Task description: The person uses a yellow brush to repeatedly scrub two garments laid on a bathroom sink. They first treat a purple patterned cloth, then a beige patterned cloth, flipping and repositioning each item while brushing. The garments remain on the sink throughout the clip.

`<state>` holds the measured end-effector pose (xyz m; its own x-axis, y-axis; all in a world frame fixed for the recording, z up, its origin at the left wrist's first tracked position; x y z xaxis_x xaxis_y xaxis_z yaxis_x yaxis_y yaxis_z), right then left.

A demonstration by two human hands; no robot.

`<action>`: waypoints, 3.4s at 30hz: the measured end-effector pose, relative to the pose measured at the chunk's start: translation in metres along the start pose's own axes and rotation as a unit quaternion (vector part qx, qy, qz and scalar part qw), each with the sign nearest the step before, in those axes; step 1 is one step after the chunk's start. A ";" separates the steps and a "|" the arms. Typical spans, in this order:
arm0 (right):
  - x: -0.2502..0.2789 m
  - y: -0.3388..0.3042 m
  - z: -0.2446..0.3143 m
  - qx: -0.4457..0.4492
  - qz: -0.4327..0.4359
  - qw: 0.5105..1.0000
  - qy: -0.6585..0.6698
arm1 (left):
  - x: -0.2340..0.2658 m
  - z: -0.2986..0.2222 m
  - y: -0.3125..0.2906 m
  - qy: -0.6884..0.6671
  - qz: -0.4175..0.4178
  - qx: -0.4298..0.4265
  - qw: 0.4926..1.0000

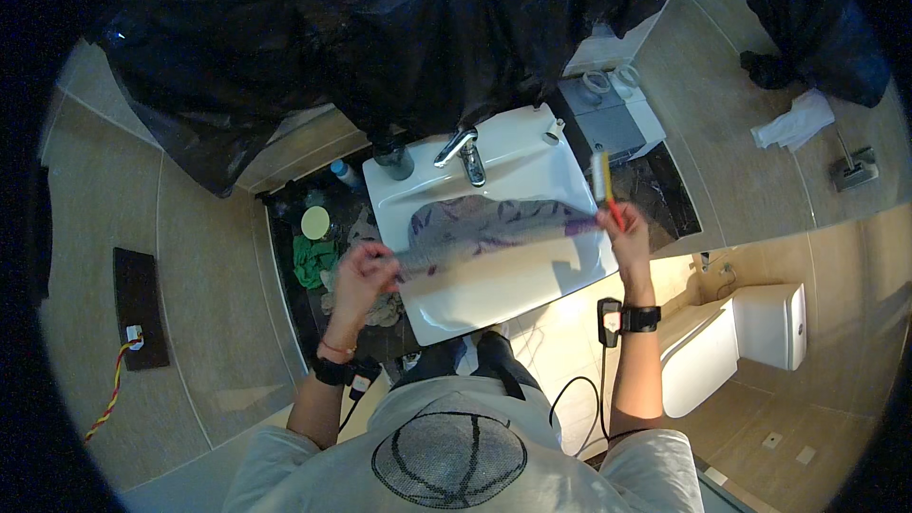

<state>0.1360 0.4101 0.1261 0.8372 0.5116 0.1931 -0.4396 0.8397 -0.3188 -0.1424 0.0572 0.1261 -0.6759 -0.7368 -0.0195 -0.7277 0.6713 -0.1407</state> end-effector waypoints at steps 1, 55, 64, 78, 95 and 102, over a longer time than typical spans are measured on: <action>0.008 0.004 -0.031 0.014 -0.001 0.998 -0.054 | -0.005 0.023 -0.006 0.020 0.031 0.030 0.999; -0.066 -0.062 -0.119 0.017 0.012 0.810 -0.586 | -0.060 0.112 -0.106 0.409 0.300 -0.377 0.775; -0.161 -0.126 -0.105 0.132 0.148 0.819 -0.538 | -0.060 0.111 -0.105 0.398 0.297 -0.383 0.779; -0.156 -0.108 -0.125 0.100 0.093 0.823 -0.551 | -0.061 0.105 -0.100 0.394 0.320 -0.353 0.786; -0.147 -0.075 -0.108 0.131 0.034 0.837 -0.530 | -0.057 0.106 -0.096 0.405 0.301 -0.277 0.818; -0.187 -0.101 -0.118 0.118 0.131 0.869 -0.462 | -0.058 0.104 -0.093 0.407 0.291 -0.267 0.824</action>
<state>0.0619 0.2081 0.0121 0.1267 0.5266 0.8406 -0.7219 0.6302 -0.2860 -0.0227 0.0291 0.0371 -0.6250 -0.1257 0.7704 -0.0534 0.9915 0.1185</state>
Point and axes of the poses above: each hand's wrist, its own y-axis towards the middle knuckle, its own x-axis out of the back of the hand, z = x × y, the point moved 8 cm from there along y, towards the middle knuckle, and after that the axes turned 13 degrees about -x, right-handed, at the moved point
